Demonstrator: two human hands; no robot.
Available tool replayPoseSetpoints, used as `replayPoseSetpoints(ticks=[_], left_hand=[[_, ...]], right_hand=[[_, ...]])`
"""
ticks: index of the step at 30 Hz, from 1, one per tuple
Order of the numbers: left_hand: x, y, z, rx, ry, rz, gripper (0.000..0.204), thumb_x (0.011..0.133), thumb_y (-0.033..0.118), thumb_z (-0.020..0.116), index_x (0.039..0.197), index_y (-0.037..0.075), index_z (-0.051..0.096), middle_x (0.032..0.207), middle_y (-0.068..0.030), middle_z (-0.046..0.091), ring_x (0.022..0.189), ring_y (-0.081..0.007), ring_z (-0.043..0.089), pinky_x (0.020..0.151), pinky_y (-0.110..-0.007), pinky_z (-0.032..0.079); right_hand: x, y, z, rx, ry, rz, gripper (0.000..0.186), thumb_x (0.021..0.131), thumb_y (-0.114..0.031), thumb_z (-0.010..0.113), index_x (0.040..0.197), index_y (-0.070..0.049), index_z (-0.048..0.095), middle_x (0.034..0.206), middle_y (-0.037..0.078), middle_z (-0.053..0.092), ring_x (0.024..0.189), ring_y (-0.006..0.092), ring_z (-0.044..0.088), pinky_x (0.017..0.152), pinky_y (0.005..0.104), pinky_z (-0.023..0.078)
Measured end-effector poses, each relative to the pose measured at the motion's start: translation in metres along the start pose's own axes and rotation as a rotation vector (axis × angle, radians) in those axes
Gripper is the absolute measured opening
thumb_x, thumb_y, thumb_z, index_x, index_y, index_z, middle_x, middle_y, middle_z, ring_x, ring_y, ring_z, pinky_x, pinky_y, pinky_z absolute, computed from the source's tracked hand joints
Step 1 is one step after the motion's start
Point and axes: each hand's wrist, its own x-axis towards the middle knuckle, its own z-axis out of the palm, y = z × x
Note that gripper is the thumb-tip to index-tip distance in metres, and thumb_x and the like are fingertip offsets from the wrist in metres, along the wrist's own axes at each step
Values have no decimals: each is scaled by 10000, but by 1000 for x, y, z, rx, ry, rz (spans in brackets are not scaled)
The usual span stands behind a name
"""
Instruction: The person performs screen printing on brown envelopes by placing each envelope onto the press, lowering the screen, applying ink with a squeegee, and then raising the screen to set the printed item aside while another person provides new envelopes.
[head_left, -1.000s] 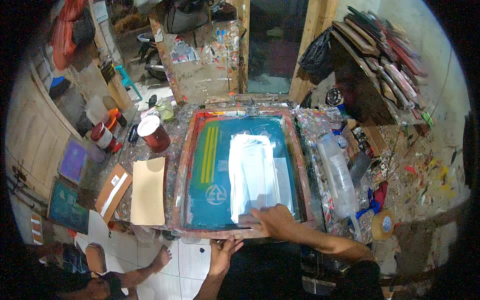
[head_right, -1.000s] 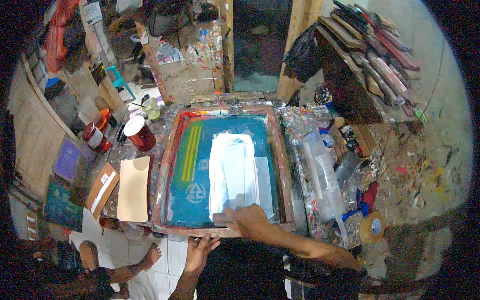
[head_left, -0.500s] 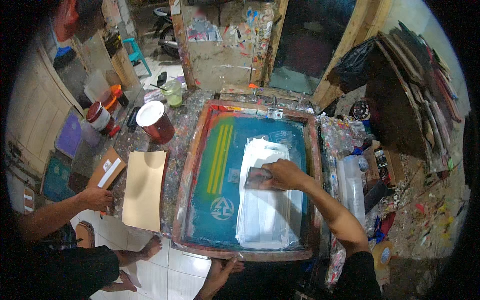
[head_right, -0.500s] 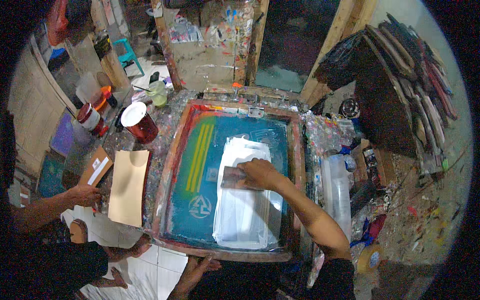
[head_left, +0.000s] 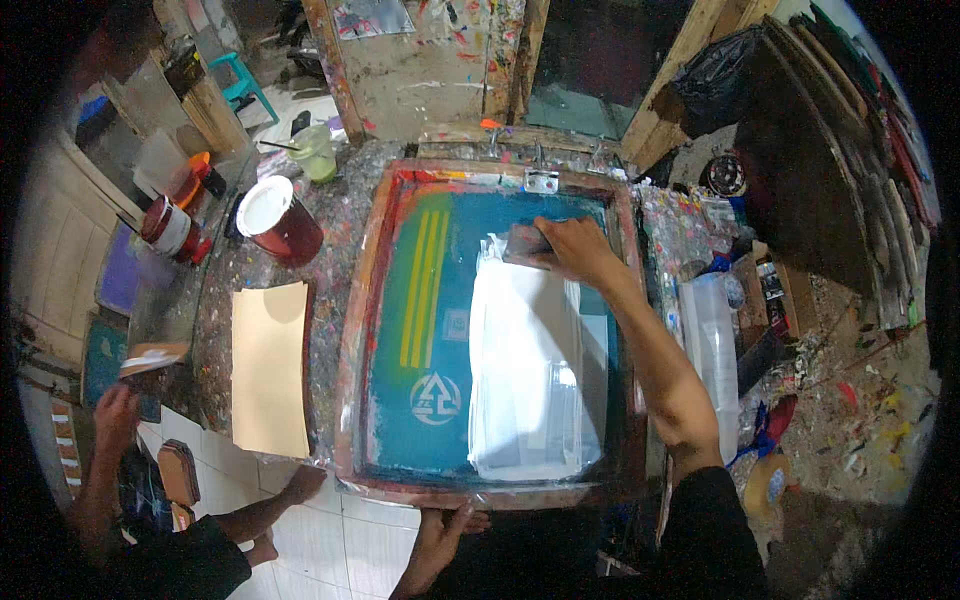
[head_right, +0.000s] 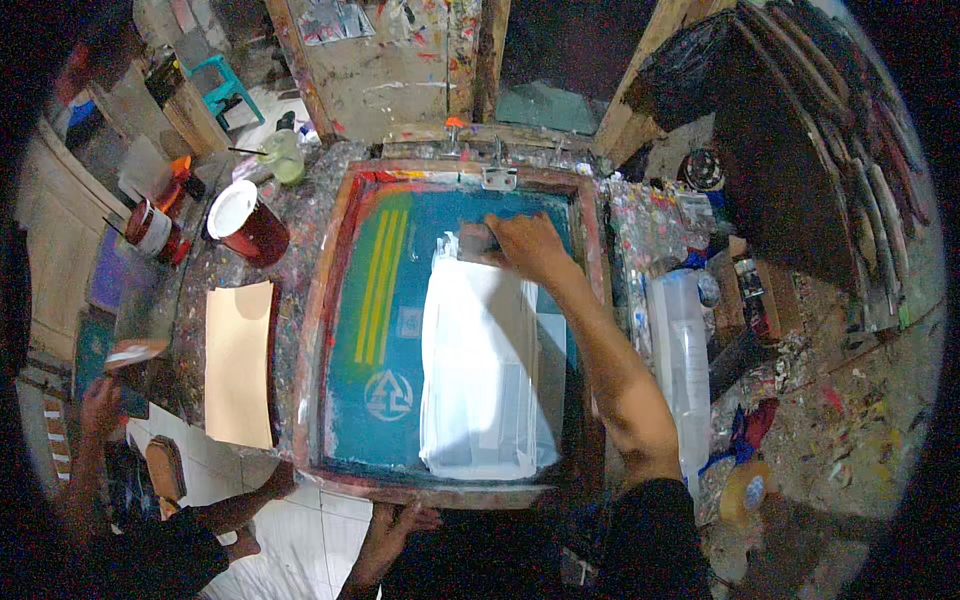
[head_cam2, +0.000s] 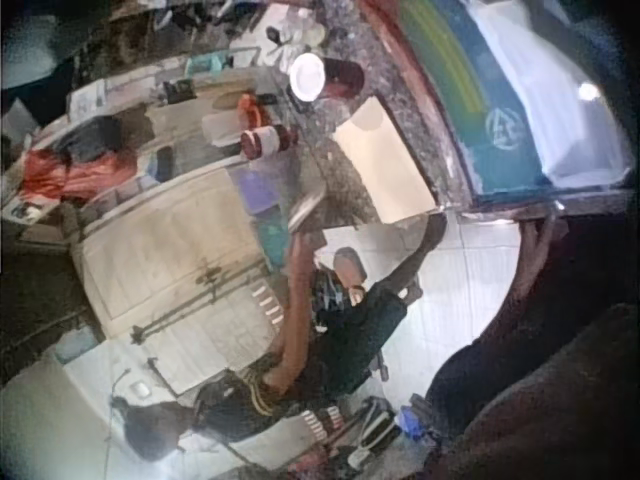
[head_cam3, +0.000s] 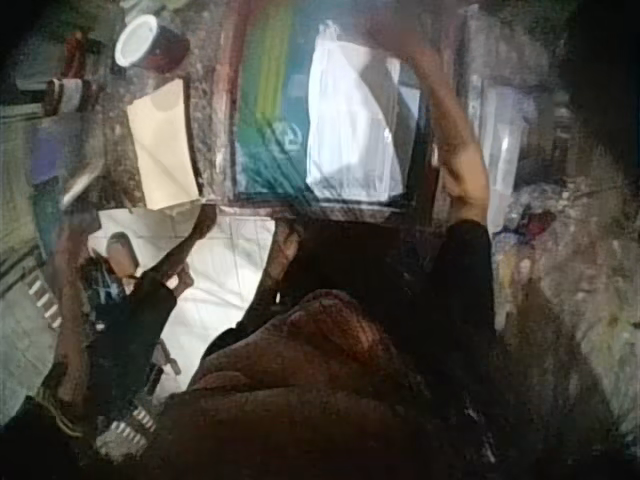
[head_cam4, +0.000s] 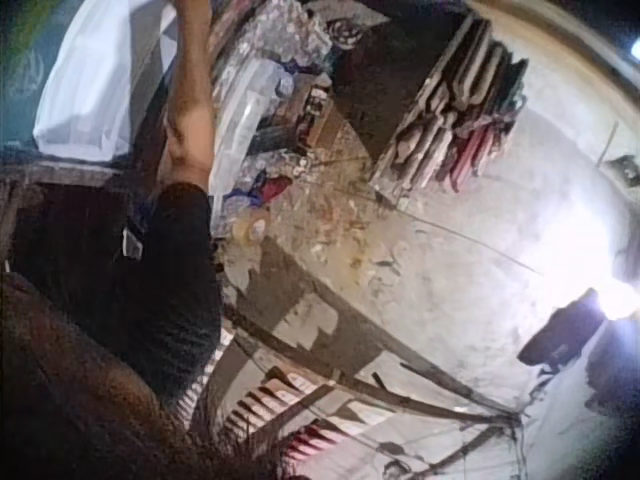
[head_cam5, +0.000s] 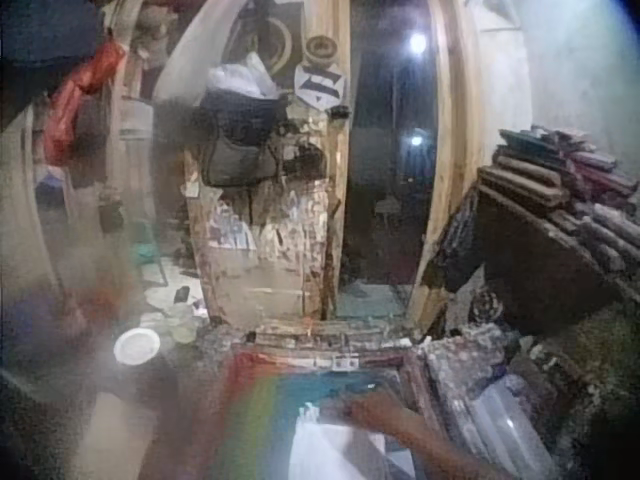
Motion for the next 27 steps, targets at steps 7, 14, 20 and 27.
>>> replayPoseSetpoints(ticks=[7, 14, 20, 27], left_hand=[[-3, 12, 9, -146, 44, -53, 315, 1025, 182, 534, 1221, -53, 461, 992, -195, 664, 851, -273, 709, 748, -360, 609], [8, 5, 7, -178, -15, -9, 410, 1013, 248, 562, 1251, -36, 388, 950, -189, 657, 807, -269, 703, 709, -362, 599], [5, 13, 12, -135, 4, 32, 453, 1008, 301, 567, 1252, -28, 373, 949, -201, 664, 848, -315, 704, 765, -419, 589], [8, -3, 8, -145, 12, 14, 430, 1008, 297, 566, 1221, -39, 403, 966, -215, 675, 852, -314, 710, 777, -421, 593]], right_hand=[[-139, -116, -29, 134, -80, 97, 374, 894, -326, 667, 1044, -11, 532, 664, 154, 650, 689, 400, 668, 810, 531, 477], [-202, -187, -43, 264, -267, 163, 433, 917, -400, 637, 1092, -19, 530, 746, 183, 692, 774, 386, 692, 927, 534, 446], [-191, -174, -51, 249, -292, 75, 409, 861, -350, 707, 1062, -20, 573, 745, 181, 690, 772, 394, 688, 906, 537, 454], [-239, -189, -41, 147, -156, -151, 390, 861, -230, 649, 1213, -95, 548, 848, 150, 688, 805, 313, 703, 974, 629, 414]])
